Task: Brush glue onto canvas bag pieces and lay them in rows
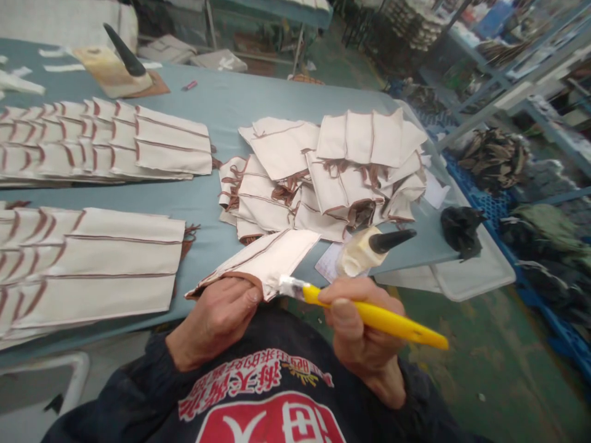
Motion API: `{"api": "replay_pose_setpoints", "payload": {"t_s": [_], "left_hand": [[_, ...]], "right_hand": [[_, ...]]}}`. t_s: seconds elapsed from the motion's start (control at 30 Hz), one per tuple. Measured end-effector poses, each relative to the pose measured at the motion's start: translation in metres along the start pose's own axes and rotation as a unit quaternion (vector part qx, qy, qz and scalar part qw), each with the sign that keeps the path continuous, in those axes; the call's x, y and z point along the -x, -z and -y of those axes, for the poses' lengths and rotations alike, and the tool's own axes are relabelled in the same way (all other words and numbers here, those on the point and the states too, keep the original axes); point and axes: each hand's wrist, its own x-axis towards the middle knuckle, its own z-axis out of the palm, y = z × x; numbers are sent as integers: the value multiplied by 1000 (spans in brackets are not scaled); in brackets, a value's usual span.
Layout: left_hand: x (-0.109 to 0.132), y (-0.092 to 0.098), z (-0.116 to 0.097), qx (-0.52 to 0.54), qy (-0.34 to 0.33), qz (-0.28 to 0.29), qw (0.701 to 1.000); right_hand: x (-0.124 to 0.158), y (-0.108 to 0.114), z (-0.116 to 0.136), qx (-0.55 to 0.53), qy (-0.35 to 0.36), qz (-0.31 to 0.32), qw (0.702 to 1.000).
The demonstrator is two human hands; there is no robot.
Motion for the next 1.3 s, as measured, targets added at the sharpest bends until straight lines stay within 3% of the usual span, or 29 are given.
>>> {"api": "replay_pose_setpoints", "payload": {"t_s": [0.13,0.3,0.47,0.63,0.8,1.3], "left_hand": [[1,0,0,-5,-9,11,1000],[5,2,-1,-17,-4,15,1000],[7,2,-2,-11,2,22,1000],[9,-1,-4,-7,3,26,1000],[11,-4,-4,-17,0,25,1000],[12,-4,-9,-3,2,21,1000]], "right_hand": [[-1,-4,10,-6,93,71,993],[-1,1,8,1,68,22,997],[-2,0,7,-24,89,96,991],[-2,4,7,4,78,66,995],[5,2,11,-13,73,110,991],[8,15,-13,35,-99,-30,994]]}}
